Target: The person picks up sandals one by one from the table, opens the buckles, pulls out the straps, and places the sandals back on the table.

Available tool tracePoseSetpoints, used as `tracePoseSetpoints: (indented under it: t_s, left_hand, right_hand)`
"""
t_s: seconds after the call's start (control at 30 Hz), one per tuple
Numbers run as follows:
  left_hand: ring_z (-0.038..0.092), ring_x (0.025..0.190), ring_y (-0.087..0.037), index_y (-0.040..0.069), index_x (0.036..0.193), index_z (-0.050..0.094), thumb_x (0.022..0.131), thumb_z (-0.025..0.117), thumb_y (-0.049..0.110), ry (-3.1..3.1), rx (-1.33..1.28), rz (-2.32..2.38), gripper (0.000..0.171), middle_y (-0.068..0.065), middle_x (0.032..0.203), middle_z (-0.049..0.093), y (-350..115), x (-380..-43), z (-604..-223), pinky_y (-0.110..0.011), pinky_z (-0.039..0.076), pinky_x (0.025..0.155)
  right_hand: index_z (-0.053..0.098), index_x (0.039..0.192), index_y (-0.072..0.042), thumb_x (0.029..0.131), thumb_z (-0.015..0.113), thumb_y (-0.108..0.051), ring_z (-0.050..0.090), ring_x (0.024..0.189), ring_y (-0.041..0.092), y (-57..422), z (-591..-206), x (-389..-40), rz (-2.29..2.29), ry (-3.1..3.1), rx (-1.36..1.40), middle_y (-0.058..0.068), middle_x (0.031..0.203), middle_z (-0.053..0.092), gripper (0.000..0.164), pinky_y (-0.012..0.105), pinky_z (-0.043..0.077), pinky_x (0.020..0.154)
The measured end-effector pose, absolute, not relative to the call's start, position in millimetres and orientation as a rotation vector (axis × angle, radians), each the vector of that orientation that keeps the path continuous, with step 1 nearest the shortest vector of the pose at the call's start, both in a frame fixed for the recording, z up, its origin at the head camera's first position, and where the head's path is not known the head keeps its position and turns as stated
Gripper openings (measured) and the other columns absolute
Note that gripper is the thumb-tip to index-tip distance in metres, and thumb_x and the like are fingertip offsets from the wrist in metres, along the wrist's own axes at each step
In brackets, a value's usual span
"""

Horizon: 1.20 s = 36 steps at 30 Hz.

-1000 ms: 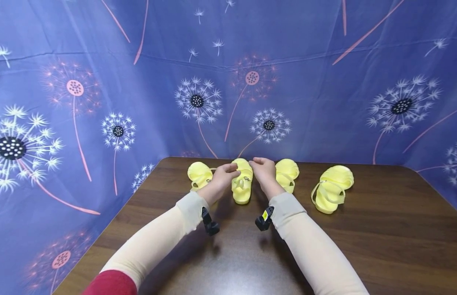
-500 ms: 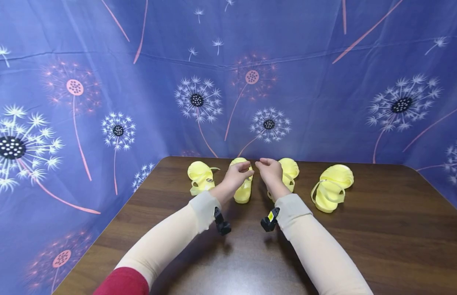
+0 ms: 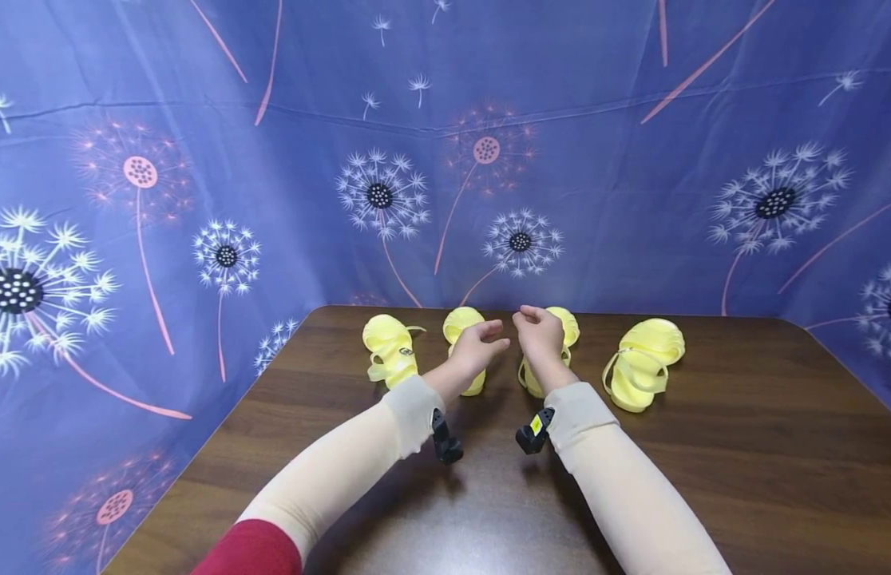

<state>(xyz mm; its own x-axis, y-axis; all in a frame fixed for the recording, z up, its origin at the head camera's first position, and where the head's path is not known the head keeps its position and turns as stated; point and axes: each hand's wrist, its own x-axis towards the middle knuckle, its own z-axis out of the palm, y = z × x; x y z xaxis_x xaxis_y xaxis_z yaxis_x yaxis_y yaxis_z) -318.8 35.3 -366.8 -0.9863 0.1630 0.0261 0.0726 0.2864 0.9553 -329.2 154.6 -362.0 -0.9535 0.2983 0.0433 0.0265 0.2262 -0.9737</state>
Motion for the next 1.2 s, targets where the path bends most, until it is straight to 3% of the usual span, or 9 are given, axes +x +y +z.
tracePoseSetpoints:
  t_s: [0.23, 0.63, 0.93, 1.2]
  left_hand:
    - [0.051, 0.130, -0.023, 0.005, 0.137, 0.053, 0.093, 0.065, 0.014, 2.589, 0.307, 1.684, 0.046, -0.009, 0.139, 0.056, 47, -315, -376, -0.034, 0.045, 0.105]
    - [0.047, 0.133, -0.023, 0.005, 0.140, 0.049, 0.093, 0.065, 0.016, 2.583, 0.342, 1.651, 0.051, -0.009, 0.142, 0.053, 54, -311, -381, -0.034, 0.044, 0.107]
    - [0.047, 0.134, -0.022, 0.006, 0.142, 0.047, 0.094, 0.065, 0.020, 2.566, 0.329, 1.617, 0.053, -0.009, 0.144, 0.052, 56, -312, -385, -0.036, 0.045, 0.106]
    - [0.051, 0.129, -0.026, 0.002, 0.141, 0.046, 0.093, 0.066, 0.021, 2.505, 0.317, 1.644, 0.055, -0.013, 0.142, 0.052, 60, -312, -392, -0.037, 0.046, 0.104]
  right_hand:
    - [0.058, 0.132, -0.001, 0.097, 0.055, -0.019, 0.051, 0.126, 0.028, 168, -365, -326, 1.726, -2.268, -0.326, 0.018, 0.136, 0.056, 0.040, 0.037, 0.043, 0.105]
    - [0.053, 0.136, 0.001, 0.095, 0.055, -0.012, 0.050, 0.127, 0.031, 180, -370, -317, 1.669, -2.181, -0.429, 0.019, 0.136, 0.057, 0.043, 0.040, 0.043, 0.106]
    - [0.042, 0.143, 0.002, 0.096, 0.053, -0.015, 0.041, 0.135, 0.035, 189, -377, -315, 1.691, -2.223, -0.517, 0.019, 0.146, 0.046, 0.052, 0.044, 0.038, 0.111]
    - [0.028, 0.150, 0.002, 0.101, 0.043, -0.016, 0.029, 0.142, 0.036, 196, -385, -311, 1.855, -2.240, -0.537, 0.023, 0.154, 0.031, 0.054, 0.044, 0.031, 0.116]
